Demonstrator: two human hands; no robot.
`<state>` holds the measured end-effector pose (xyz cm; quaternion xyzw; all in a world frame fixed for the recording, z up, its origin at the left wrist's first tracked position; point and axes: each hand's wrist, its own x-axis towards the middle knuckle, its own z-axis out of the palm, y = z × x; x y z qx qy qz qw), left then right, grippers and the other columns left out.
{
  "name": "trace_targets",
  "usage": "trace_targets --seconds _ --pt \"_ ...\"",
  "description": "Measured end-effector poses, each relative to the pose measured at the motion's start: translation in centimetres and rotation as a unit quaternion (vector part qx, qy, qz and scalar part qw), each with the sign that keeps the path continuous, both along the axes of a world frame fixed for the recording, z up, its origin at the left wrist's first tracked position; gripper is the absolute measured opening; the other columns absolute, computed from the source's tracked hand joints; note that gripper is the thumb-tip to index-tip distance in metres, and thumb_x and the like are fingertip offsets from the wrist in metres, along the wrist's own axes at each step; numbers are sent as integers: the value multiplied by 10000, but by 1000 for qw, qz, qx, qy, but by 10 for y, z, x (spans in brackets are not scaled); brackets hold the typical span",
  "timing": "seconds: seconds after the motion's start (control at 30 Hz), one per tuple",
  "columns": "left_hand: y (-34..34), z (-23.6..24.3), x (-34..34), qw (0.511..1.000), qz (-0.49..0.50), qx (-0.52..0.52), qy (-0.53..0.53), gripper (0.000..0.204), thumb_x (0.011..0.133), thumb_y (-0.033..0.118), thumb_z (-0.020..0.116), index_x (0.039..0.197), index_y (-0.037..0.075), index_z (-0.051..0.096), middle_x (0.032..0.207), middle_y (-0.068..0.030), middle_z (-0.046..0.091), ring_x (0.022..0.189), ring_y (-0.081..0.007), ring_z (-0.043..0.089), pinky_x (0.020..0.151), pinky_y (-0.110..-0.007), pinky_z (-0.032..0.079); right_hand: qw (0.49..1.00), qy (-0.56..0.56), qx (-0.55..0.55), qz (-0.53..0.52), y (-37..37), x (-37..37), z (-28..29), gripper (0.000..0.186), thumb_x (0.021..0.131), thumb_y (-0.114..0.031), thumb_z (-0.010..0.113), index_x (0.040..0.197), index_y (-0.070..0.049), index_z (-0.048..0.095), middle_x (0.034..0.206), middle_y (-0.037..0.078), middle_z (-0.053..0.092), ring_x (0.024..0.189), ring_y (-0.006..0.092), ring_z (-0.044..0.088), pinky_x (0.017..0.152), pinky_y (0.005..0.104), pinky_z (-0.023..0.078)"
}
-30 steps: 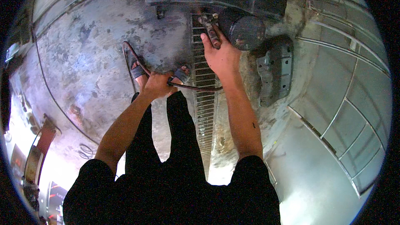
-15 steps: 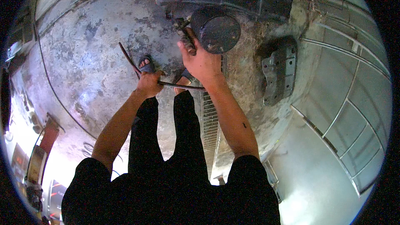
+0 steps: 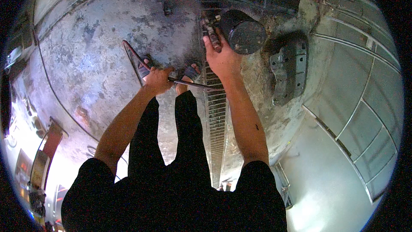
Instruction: The person uses a spray gun to apply black paint to a metal car part. They move the spray gun steadily across the surface, covering different sections of the part.
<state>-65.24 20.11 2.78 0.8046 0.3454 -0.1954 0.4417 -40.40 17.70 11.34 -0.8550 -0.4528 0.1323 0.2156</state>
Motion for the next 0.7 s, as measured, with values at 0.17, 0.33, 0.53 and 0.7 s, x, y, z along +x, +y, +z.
trace_targets --seconds 0.17,0.33,0.53,0.7 --pt "-18 0 34 1000 -4 4 -21 438 804 329 701 1170 96 643 897 -176 727 917 -366 689 927 -478 440 998 23 -24 -56 -26 36 -3 543 884 -515 683 1244 -108 679 857 116 741 869 339 718 836 416 548" --pt "-38 -7 63 999 -28 -25 0 525 791 264 690 1280 102 586 919 -181 723 940 -368 690 965 -474 427 996 13 -26 -79 -47 72 -11 501 872 -456 731 1132 -29 696 832 131 720 788 278 694 747 386 544" --pt "-58 -24 72 999 -40 23 -14 518 785 371 750 1207 99 622 895 -129 741 894 -350 694 922 -476 427 993 -18 -69 -96 -69 94 -14 545 894 -554 642 1229 -125 671 860 104 737 835 347 720 770 443 559" --pt "-52 -28 62 998 -70 9 5 561 795 344 724 1285 108 584 920 -180 726 929 -364 686 914 -460 439 991 -1 -65 -114 -73 78 -23 544 895 -568 634 1277 -180 651 839 89 732 817 341 719 766 437 558"
